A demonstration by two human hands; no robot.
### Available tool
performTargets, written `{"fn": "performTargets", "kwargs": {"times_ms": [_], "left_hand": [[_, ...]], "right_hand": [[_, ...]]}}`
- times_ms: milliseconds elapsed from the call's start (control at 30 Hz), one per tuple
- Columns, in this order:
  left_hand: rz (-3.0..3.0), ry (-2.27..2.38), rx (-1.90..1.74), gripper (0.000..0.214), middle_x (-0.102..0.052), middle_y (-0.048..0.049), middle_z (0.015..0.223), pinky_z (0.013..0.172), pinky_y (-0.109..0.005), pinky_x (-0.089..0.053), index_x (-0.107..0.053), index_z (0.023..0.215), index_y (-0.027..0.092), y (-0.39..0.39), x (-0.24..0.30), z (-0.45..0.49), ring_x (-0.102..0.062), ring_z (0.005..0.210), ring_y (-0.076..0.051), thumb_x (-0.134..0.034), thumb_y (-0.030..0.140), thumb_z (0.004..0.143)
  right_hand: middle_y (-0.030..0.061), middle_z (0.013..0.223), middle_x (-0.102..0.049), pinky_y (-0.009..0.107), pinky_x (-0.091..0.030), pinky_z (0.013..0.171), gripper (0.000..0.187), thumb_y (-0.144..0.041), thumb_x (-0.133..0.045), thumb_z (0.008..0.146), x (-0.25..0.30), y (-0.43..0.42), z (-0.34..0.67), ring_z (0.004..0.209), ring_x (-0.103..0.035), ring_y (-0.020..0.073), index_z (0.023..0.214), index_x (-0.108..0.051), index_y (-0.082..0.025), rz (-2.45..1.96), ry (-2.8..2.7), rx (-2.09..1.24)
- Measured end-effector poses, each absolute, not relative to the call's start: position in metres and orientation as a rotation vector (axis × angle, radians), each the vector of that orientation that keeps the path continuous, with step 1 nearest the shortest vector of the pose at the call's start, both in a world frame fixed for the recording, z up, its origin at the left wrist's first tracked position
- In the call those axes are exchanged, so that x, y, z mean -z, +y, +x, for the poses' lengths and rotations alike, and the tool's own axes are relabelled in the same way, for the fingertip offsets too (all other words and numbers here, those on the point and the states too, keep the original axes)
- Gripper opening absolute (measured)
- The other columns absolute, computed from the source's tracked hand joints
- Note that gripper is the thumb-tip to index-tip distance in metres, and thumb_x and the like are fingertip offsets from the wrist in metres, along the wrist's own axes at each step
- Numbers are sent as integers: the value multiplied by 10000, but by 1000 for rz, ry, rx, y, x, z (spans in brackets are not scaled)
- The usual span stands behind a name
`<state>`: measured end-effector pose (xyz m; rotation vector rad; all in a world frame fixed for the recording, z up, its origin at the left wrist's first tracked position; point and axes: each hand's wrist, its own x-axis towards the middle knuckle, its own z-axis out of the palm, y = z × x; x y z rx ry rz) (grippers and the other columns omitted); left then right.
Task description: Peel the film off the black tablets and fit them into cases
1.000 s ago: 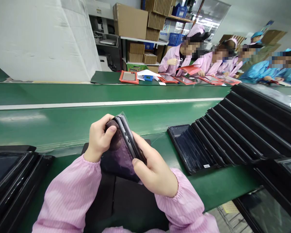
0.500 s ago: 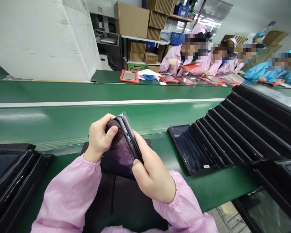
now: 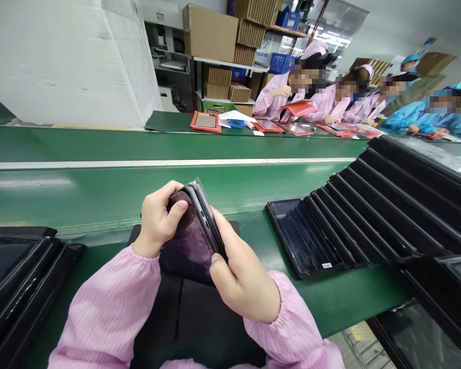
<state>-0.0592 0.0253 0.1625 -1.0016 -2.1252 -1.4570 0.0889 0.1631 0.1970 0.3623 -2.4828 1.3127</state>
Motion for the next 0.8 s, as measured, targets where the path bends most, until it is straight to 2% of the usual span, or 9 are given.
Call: {"fn": "performTargets", "kwargs": {"times_ms": [200,367,600,800], "left_hand": [[-999,-2128,1437,477,-592,5,670,571,-295,-324,-541,781,211,26,-163,-60,-541,613,-166,-417,654,907],[-993,-2131,1440,460,-599,3,674,573,-295,-328,-541,782,211,26,-163,-60,-547,617,-167,-428,639,906],[-989,-2161,1441,501,-606,-3,677,584,-302,-348,-539,781,215,26,-164,-59,-554,620,-177,-396,681,894],[-996,-2146,1459,468,-604,1,677,575,-298,-334,-547,785,212,25,-163,-61,-547,617,-168,-418,645,903]], "right_hand": [[-3,1637,-299,434,-295,1246,744,-23,-365,892,-198,163,88,1505,-283,241,1582,-233,-268,398,-2489,-1324],[13,1618,-343,459,-302,1241,704,-40,-364,919,-196,162,89,1497,-305,246,1578,-252,-258,334,-2470,-1322],[12,1619,-342,477,-303,1236,747,-49,-392,894,-198,165,89,1497,-302,267,1589,-229,-269,372,-2493,-1365],[25,1606,-371,458,-295,1239,563,-184,-409,1015,-194,165,87,1483,-335,250,1563,-311,-261,308,-2460,-1368]]}}
